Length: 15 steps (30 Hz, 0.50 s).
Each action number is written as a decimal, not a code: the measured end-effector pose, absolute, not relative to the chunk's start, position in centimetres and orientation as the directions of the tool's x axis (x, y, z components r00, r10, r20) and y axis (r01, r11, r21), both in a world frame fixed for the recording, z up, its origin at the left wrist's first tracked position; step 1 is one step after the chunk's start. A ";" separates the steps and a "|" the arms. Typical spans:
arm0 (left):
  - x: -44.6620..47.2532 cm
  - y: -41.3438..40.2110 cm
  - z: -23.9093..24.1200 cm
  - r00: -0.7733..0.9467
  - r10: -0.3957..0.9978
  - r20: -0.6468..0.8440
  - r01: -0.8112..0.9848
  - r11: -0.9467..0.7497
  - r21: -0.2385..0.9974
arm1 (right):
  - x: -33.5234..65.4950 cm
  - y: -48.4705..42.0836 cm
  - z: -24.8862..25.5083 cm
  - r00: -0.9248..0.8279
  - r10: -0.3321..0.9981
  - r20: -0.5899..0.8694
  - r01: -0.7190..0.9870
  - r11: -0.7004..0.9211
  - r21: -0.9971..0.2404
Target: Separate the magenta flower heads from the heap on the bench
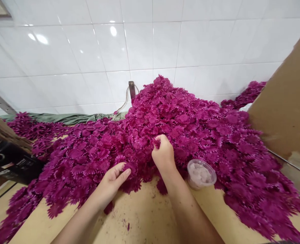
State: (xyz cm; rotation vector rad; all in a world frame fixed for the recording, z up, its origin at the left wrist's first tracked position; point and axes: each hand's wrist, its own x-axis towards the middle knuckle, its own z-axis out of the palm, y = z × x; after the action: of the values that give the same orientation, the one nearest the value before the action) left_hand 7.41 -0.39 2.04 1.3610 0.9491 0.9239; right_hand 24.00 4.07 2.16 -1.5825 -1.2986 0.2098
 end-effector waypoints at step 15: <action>8.0 1.2 0.5 0.160 0.979 -0.129 -0.103 0.146 0.984 | 20.5 0.3 3.1 -0.188 0.966 0.176 0.301 0.227 -0.926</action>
State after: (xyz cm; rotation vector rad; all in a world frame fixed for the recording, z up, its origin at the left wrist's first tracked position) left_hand 8.00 1.25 0.46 1.0942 1.0770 1.0493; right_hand 20.52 0.32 3.07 -1.2010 -1.6577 0.9929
